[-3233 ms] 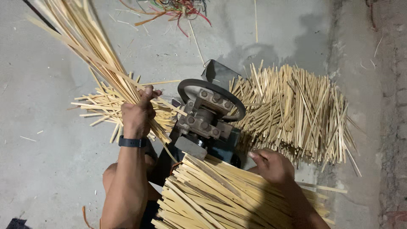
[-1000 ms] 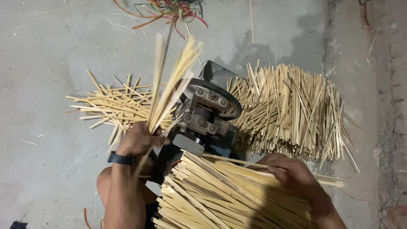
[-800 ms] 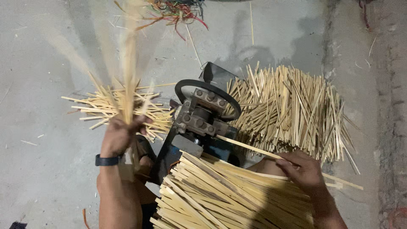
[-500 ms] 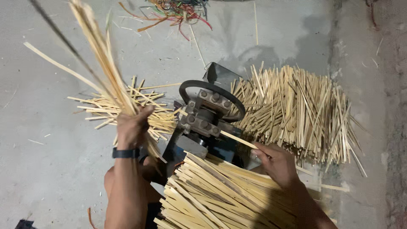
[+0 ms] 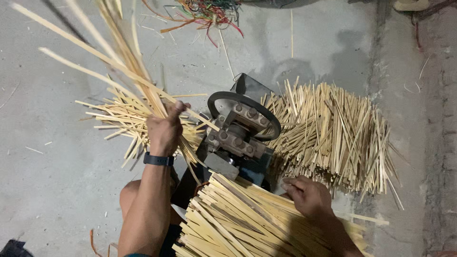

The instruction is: The person feeds bamboo strips into a thinning machine by hand while holding a bundle of strips.

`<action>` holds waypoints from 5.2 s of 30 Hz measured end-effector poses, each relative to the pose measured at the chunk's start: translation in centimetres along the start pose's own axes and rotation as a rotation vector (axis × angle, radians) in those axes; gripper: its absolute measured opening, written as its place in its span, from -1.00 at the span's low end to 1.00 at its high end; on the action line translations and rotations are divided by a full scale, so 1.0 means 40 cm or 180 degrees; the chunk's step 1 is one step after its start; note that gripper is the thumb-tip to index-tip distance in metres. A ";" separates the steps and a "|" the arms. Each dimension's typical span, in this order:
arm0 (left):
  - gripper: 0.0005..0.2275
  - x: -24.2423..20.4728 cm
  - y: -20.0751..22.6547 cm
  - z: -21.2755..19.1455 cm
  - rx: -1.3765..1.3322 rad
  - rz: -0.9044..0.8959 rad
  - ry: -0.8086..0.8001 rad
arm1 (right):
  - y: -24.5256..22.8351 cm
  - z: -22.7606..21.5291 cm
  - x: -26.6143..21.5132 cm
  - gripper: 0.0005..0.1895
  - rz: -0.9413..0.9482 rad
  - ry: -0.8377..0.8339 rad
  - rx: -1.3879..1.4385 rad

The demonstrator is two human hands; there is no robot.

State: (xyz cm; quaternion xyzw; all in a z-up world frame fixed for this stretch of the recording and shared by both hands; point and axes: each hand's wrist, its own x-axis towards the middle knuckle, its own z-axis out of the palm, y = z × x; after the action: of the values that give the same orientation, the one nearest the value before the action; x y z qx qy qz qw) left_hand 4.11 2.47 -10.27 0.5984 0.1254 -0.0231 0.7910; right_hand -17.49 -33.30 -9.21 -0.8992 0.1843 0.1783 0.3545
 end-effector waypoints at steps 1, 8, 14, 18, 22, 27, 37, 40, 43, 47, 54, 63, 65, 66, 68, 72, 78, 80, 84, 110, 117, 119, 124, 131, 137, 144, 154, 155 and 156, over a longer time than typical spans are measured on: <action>-0.73 0.001 0.020 0.000 0.0144 0.0192 0.0151 | 0.010 0.003 -0.002 -0.68 -0.0040 0.0009 -0.0235; -0.87 -0.119 0.142 0.025 0.1162 0.0375 -0.1440 | -0.138 -0.029 -0.048 -0.62 -0.2923 0.2033 -0.1486; -0.83 -0.256 0.140 0.132 0.1561 -0.0290 -0.3577 | -0.118 -0.050 -0.005 -0.72 -0.3989 0.2013 -0.1105; -0.84 -0.198 0.157 0.087 0.1453 -0.0613 -0.2733 | 0.028 -0.072 -0.013 -0.75 0.0176 0.0514 -0.0104; -0.78 -0.126 0.185 -0.024 0.1212 -0.0334 -0.0522 | 0.106 -0.167 -0.044 -0.72 -0.0925 0.1184 -0.0582; -0.77 -0.056 0.125 -0.056 -0.0477 -0.0328 0.0219 | 0.093 -0.104 -0.034 -0.72 -0.0982 0.1439 -0.1674; -0.82 0.021 -0.055 -0.053 -0.0625 -0.0826 0.0172 | -0.046 -0.031 0.044 -0.59 -0.0342 0.0241 -0.0928; -0.71 0.024 -0.065 -0.049 -0.0186 -0.0690 0.0095 | 0.010 -0.017 0.036 -0.61 -0.0040 -0.0345 -0.1006; -0.81 0.025 -0.060 -0.032 -0.0305 -0.0787 0.0081 | 0.106 0.002 0.025 -0.65 -0.0720 -0.0786 -0.0610; -0.79 0.023 -0.058 -0.028 -0.0420 -0.0829 0.0026 | 0.135 0.012 0.024 -0.72 -0.0761 -0.0242 -0.0710; -0.82 0.022 -0.059 -0.035 -0.0466 -0.0884 0.0121 | 0.071 -0.015 -0.023 -0.85 -0.2000 0.0887 -0.1102; -0.82 0.014 -0.046 -0.024 -0.0415 -0.0881 0.0181 | 0.038 -0.065 -0.085 -0.81 -0.1411 0.0354 -0.0062; -0.82 0.008 -0.044 -0.023 -0.0412 -0.0833 0.0132 | 0.062 -0.080 -0.084 -0.79 -0.0803 0.0493 0.0044; -0.82 0.006 -0.039 -0.021 -0.0380 -0.0819 0.0117 | 0.076 -0.083 -0.077 -0.79 -0.0577 0.0550 0.0102; -0.82 0.001 -0.026 -0.018 -0.0257 -0.0827 0.0106 | 0.098 -0.083 -0.049 -0.77 -0.0810 0.0757 -0.0270; -0.82 -0.009 -0.010 0.000 0.0023 -0.0866 0.0139 | 0.100 -0.062 -0.003 -0.78 -0.0556 0.0682 -0.0614; -0.81 -0.011 -0.017 0.015 0.0220 -0.0693 -0.0098 | 0.023 -0.016 0.061 -0.72 -0.0698 0.0529 -0.0618; -0.81 -0.013 -0.026 0.022 0.0256 -0.0656 -0.0121 | -0.004 -0.008 0.082 -0.71 -0.1349 0.0792 -0.0622; -0.78 -0.011 -0.043 0.036 0.0057 -0.0668 -0.0118 | -0.046 -0.023 0.080 -0.61 -0.0957 0.0357 -0.0980; -0.67 -0.230 0.151 0.212 0.3691 0.1652 -0.2991 | -0.056 -0.104 -0.030 -0.61 -0.1900 0.0976 -0.0374; -0.73 -0.097 0.169 0.054 0.0781 0.0031 -0.0435 | 0.070 -0.118 -0.024 -0.69 -0.0230 0.0754 -0.1180; -0.71 -0.065 0.128 0.026 0.0628 -0.0168 0.0086 | 0.068 -0.077 0.011 -0.71 -0.0856 0.0975 -0.1235; -0.64 -0.015 -0.024 0.013 0.0728 -0.0467 0.0093 | -0.004 -0.022 0.068 -0.71 -0.1081 0.0861 -0.1127; -0.56 0.020 -0.055 0.002 0.0208 -0.0316 -0.0022 | -0.082 -0.037 0.031 -0.74 -0.0881 0.0587 -0.0907; -0.53 0.079 -0.097 -0.030 0.1878 0.0230 0.0612 | 0.007 -0.011 0.004 -0.73 -0.0376 -0.0713 -0.0608; -0.65 0.092 -0.117 -0.099 0.1474 0.1731 0.1314 | 0.225 0.058 0.048 -0.76 -0.0906 -0.0847 0.0557; -0.71 0.073 0.004 -0.459 -0.1477 0.2352 0.2171 | 0.103 -0.096 -0.047 -0.80 -0.0552 0.0209 -0.0087; -0.72 0.074 0.001 -0.455 -0.1777 0.1871 0.2040 | 0.096 -0.138 -0.061 -0.77 -0.0360 0.0352 0.0069; -0.71 0.078 -0.003 -0.442 -0.2073 0.1385 0.1900 | 0.089 -0.162 -0.068 -0.73 -0.0170 0.0501 0.0221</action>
State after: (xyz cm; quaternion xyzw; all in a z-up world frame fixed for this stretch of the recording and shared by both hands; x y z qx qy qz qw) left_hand 4.09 19.61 -15.55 0.3128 0.2193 0.3555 0.8530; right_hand -20.25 -39.74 -5.58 -0.9022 0.1936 0.0911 0.3745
